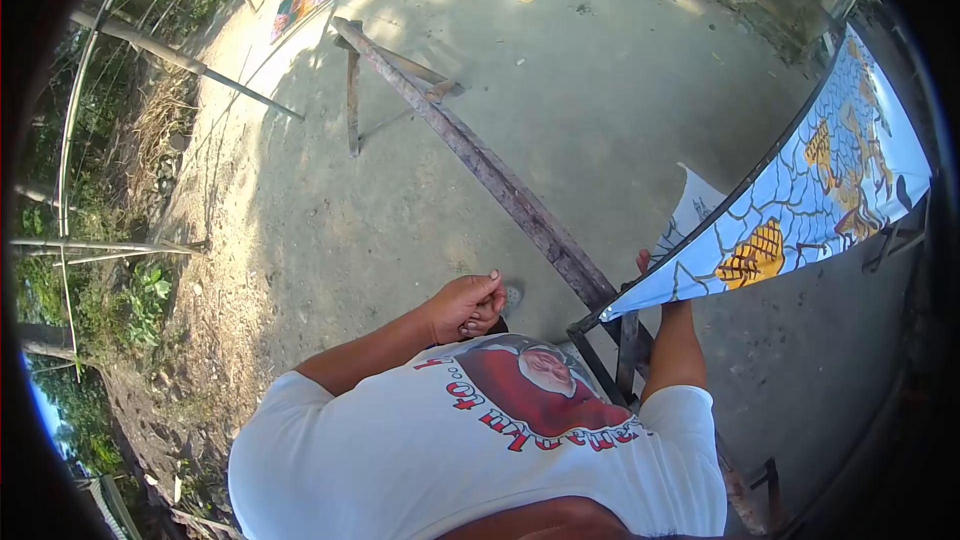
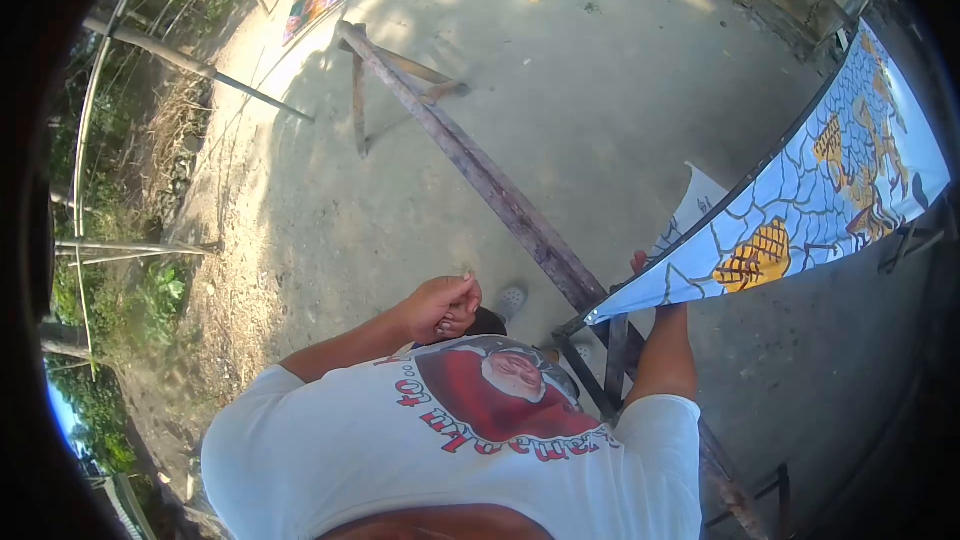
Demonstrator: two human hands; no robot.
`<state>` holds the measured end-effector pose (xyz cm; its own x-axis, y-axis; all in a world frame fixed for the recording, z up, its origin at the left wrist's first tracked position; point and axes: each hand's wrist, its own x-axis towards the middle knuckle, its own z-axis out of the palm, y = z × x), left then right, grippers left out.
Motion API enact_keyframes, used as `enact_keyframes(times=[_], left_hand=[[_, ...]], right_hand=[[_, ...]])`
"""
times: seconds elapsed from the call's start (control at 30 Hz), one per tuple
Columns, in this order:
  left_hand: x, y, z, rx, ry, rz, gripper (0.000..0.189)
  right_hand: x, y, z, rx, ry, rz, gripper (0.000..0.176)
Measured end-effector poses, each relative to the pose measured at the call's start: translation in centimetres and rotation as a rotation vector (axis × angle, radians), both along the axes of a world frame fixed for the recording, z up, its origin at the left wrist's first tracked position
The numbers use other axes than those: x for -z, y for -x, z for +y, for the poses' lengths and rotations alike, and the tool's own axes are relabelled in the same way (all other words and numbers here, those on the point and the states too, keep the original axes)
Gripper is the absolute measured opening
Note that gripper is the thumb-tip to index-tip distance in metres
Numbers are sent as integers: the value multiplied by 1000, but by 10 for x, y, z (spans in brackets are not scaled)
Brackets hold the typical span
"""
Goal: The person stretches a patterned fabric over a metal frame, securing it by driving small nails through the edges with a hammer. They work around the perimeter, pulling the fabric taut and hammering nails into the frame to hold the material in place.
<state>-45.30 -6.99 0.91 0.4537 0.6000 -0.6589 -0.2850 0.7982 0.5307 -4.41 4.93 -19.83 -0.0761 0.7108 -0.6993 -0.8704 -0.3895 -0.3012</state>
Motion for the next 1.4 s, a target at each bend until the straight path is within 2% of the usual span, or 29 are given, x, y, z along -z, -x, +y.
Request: enact_keyframes(times=[0.03, 0.07, 0.1, 0.13, 0.33, 0.4, 0.47, 0.53, 0.7, 0.83, 0.93, 1.03, 1.07, 1.13, 1.2, 1.33, 1.4], left_hand=[[-3, -2, -7, -15, -4, 6, 50], [-6, -4, -13, -51, 2, 16, 49], [-8, -6, -16, -87, 6, 24, 48], [-9, -8, -18, -99, -1, 23, 48], [-2, -5, -20, -115, -80, -11, 47], [3, -4, -19, -111, -64, -30, 47], [9, -2, -11, -89, -66, -50, 47], [11, -2, 2, -60, -73, -69, 47], [8, -31, 54, 287, -220, -172, 47], [1, -86, 80, 605, -360, -226, 45], [-3, -133, 74, 772, -493, -274, 44], [-1, -169, 55, 841, -587, -241, 44], [4, -180, 47, 838, -588, -236, 44], [17, -199, 30, 759, -938, -97, 43], [22, -213, 16, 775, -914, -70, 43], [48, -267, -15, 686, -988, 78, 41], [62, -304, -27, 680, -1005, 152, 43]], right_hand=[[29, -5, 9, -15, -4, 6, 48], [90, -16, 23, -108, -158, 645, 51], [124, -25, 33, -201, -305, 1283, 54], [121, -33, 37, -216, -303, 1285, 54], [53, -84, 11, 540, -100, -119, 49], [88, -146, -1, 536, -113, -100, 45], [54, -165, -29, 610, -58, -311, 45], [28, -184, -56, 705, -131, -308, 48], [-105, -153, -124, 825, -239, -423, 52], [-167, -133, -163, 876, -336, -496, 50], [-176, -140, -181, 866, -423, -512, 51], [-192, -128, -182, 863, -484, -528, 54], [-201, -119, -181, 845, -498, -525, 54], [-201, -123, -181, 820, -517, -514, 54], [-195, -134, -184, 695, -640, -470, 54], [-199, -140, -195, 616, -602, -447, 54], [-198, -147, -205, 453, -695, -386, 55]])
